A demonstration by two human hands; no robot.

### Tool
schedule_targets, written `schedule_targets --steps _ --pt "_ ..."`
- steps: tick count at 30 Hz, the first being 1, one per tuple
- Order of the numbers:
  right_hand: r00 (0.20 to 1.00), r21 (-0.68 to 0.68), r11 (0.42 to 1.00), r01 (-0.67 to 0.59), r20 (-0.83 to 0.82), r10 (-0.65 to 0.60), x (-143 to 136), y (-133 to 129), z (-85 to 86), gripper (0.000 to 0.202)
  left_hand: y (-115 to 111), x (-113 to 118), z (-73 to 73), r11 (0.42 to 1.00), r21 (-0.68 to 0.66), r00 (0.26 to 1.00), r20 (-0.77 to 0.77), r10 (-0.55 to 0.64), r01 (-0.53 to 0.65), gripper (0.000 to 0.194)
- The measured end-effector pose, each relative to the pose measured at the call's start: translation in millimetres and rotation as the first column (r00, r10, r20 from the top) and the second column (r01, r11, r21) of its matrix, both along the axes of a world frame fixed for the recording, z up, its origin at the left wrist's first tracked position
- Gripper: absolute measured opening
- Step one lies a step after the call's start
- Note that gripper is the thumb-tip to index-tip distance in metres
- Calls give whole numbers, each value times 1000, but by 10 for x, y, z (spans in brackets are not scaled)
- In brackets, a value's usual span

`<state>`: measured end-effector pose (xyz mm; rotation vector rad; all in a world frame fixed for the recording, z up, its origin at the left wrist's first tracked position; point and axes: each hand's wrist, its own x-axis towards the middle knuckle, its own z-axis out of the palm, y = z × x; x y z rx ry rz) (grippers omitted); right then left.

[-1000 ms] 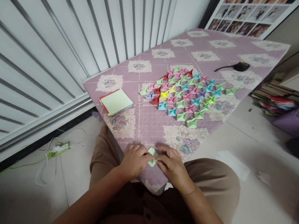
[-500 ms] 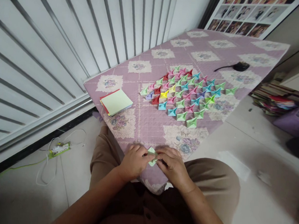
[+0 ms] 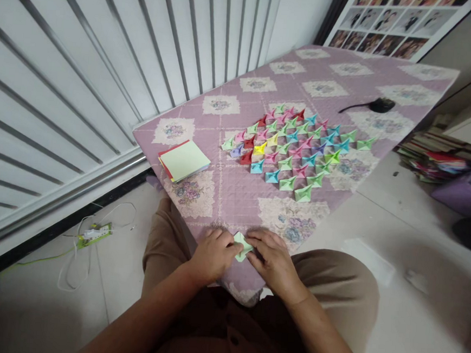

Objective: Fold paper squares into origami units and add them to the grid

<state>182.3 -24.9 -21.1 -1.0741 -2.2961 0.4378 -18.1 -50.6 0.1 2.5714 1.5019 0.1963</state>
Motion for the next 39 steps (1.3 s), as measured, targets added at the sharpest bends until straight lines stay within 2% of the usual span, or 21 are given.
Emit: schedule_targets --steps 9,15,21,28,39 --pt "998 -19 1000 -21 55 22 10 -4 23 27 3 4 15 999 -41 1000 -3 9 -9 24" --pt "999 4 999 -33 3 33 18 -1 19 21 -1 29 66 996 -76 999 21 40 -39 24" --pt "999 -6 1000 -12 -32 12 10 12 5 10 -18 32 49 993 -68 987 122 103 -96 21" --pt "999 -30 999 32 20 -31 -6 48 -9 10 7 45 9 983 -107 958 232 169 -147 17" --pt "996 -104 992 76 53 -71 -59 52 118 19 56 158 38 940 -191 931 179 318 -284 17"
